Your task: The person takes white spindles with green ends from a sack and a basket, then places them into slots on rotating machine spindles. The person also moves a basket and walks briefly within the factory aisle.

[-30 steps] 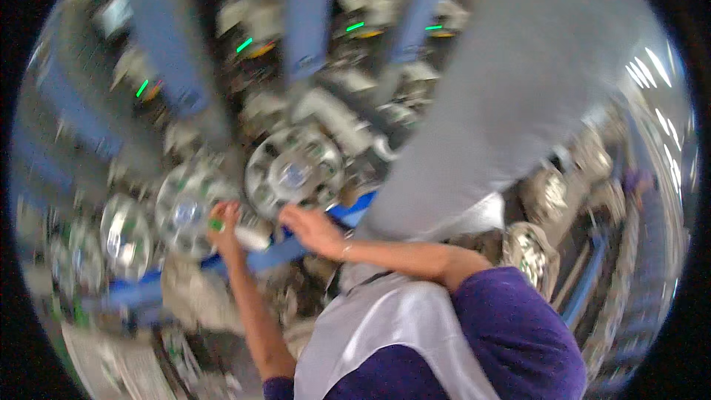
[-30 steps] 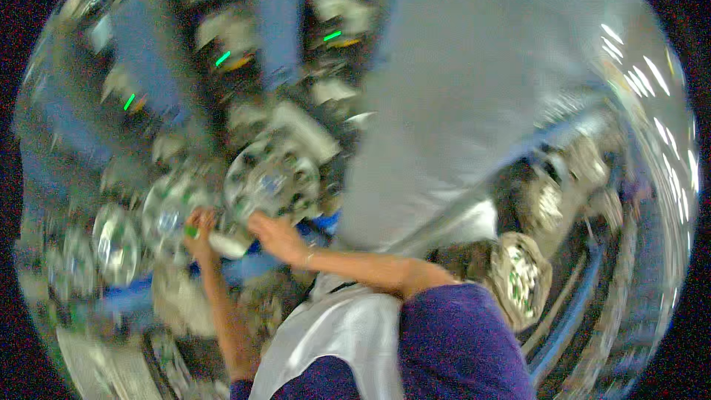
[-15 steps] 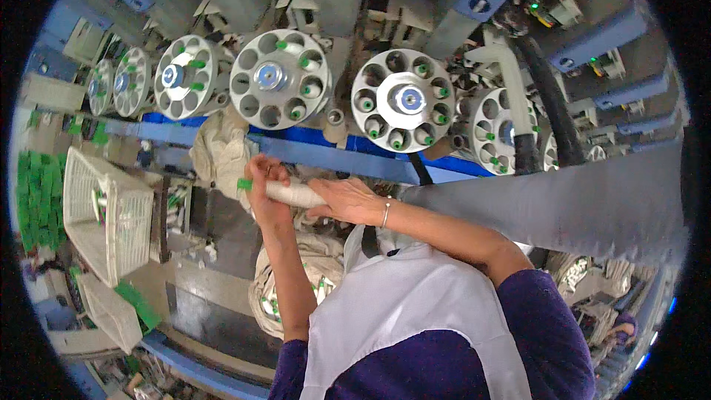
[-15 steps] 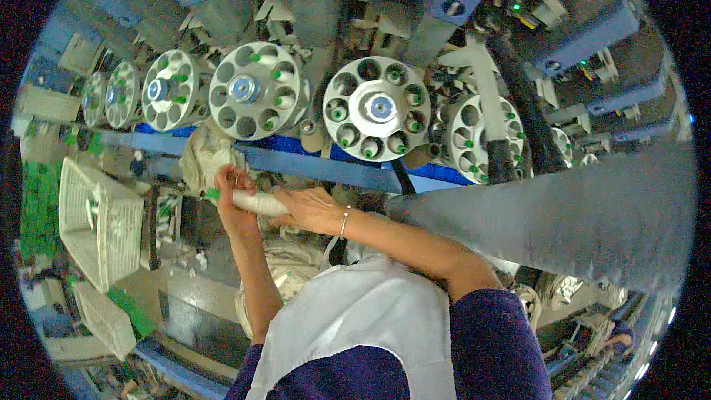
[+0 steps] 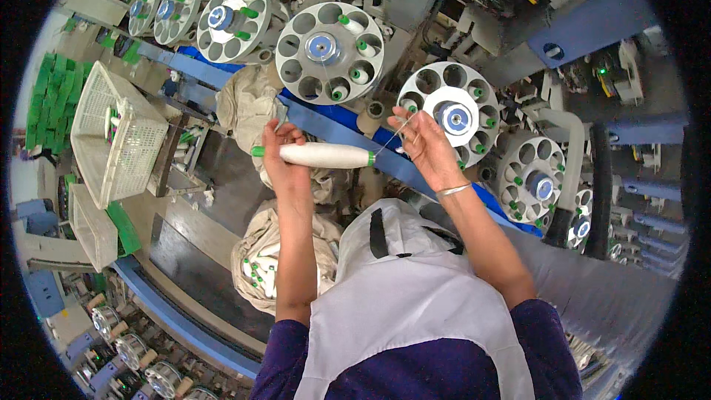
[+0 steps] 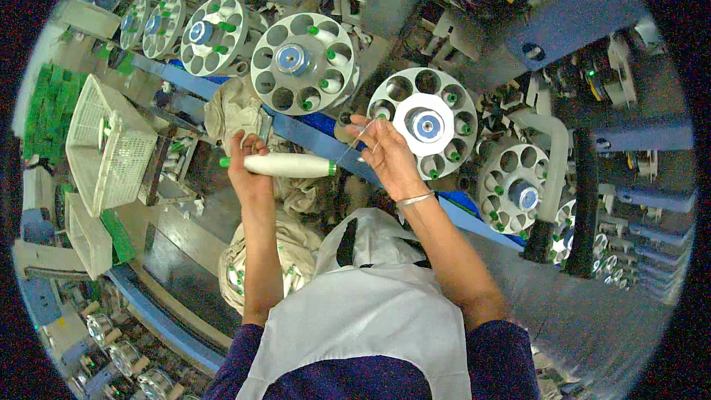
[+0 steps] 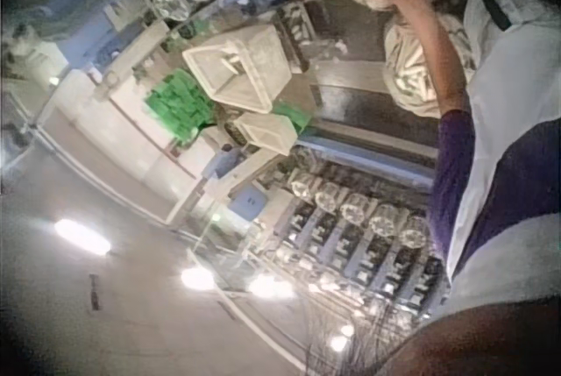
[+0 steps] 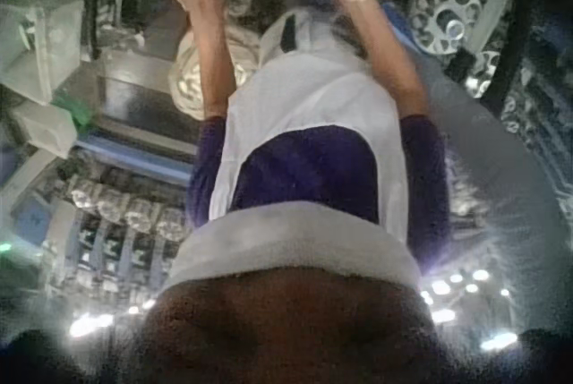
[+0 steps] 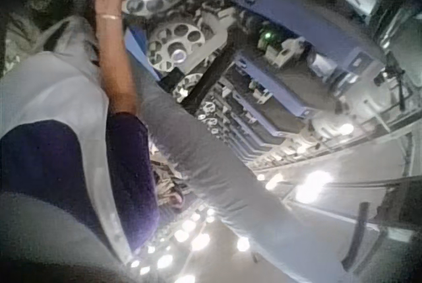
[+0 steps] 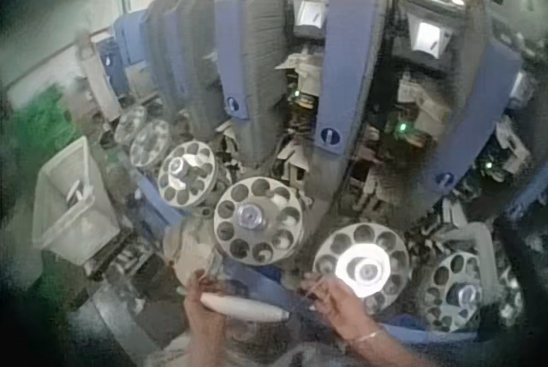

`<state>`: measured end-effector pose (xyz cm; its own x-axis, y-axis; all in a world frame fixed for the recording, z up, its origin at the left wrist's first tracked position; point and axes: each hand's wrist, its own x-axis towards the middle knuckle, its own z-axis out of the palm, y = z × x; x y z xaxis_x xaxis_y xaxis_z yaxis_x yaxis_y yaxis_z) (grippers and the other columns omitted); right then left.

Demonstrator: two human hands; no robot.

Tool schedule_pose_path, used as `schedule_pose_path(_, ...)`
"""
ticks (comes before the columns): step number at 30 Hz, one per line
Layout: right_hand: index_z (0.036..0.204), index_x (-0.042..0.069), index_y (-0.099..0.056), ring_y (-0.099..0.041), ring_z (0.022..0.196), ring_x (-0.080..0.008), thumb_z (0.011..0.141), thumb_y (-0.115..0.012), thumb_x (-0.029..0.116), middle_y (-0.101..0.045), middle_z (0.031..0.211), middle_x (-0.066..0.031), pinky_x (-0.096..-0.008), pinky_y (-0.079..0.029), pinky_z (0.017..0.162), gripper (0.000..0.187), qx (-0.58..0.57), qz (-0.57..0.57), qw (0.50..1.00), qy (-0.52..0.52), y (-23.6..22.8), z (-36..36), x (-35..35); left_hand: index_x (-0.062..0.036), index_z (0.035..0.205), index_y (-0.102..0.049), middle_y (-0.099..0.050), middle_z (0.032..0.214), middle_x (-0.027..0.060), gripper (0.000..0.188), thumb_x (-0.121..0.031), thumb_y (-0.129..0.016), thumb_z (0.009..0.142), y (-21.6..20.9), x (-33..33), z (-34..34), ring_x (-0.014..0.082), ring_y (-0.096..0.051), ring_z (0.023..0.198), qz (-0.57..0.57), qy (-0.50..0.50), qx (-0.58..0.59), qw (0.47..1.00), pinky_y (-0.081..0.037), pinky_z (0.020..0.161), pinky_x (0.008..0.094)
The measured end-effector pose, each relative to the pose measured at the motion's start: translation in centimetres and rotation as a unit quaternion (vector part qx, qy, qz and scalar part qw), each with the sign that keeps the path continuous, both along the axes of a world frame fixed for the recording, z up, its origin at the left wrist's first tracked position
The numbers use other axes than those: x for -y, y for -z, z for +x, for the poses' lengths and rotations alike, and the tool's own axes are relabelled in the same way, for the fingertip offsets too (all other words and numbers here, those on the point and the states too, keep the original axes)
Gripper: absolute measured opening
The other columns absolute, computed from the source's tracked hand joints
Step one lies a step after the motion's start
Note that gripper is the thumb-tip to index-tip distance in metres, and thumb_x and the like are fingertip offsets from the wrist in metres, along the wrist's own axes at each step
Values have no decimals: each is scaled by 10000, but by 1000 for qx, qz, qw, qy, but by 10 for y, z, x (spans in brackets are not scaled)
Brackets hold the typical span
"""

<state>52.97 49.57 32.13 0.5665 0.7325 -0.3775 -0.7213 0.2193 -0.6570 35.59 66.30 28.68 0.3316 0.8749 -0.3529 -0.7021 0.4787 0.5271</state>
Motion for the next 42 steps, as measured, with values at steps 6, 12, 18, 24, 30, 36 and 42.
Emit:
schedule_pose_path(6,966,84,-513,-292,467,-31,995,-396,322,-545,777,4,-183,-241,406,267,237,-125,961,-64,-11,33,10,-26,1056,-504,-541,851,96,282,-271,-558,927,-2,4,20,173,-501,735,-39,-20,22,999,-452,617,283)
schedule_pose_path(12,1041,48,-581,-502,594,-97,966,-466,279,-631,799,0,-259,-440,573,269,448,-201,807,-328,18,15,30,-21,1046,-503,-544,852,108,319,-319,-531,936,0,5,41,194,-512,738,-26,39,69,997,-465,623,296)
schedule_pose_path(18,823,33,-593,-421,572,-57,955,-495,224,-522,643,29,-220,-370,537,252,438,-248,837,-216,-5,65,62,-50,1041,-501,-573,760,76,295,-330,-498,950,-10,10,67,204,-562,729,-85,-19,24,996,-495,702,338)
schedule_pose_path(24,811,12,-604,-491,521,-118,920,-514,136,-584,647,-67,-266,-404,522,188,605,-240,735,-192,-51,57,54,-86,814,-506,-458,622,6,177,-214,-568,920,-25,50,156,128,-502,575,167,-95,-42,981,-530,735,396)
schedule_pose_path(30,856,-15,-578,-457,702,-107,955,-474,137,-578,785,-20,-249,-402,636,209,683,-309,660,-48,-45,106,71,-13,703,-537,-563,668,50,184,-124,-662,777,-36,63,237,143,-502,614,277,-93,-112,950,-417,609,302)
schedule_pose_path(36,855,-5,-649,-516,806,-280,895,-582,135,-535,827,-127,-384,-419,711,160,874,-249,415,-48,-34,143,77,-133,934,-572,-454,926,99,368,-220,-765,633,20,105,250,313,-431,965,448,26,-305,840,-338,859,446)
schedule_pose_path(42,1031,-1,-535,-520,946,-353,841,-547,-17,-523,1014,-174,-407,-434,825,191,836,-204,427,-277,17,120,65,-91,1062,-559,-515,1032,123,456,-236,-715,659,65,132,168,341,-452,1049,484,-51,-421,766,-344,937,458)
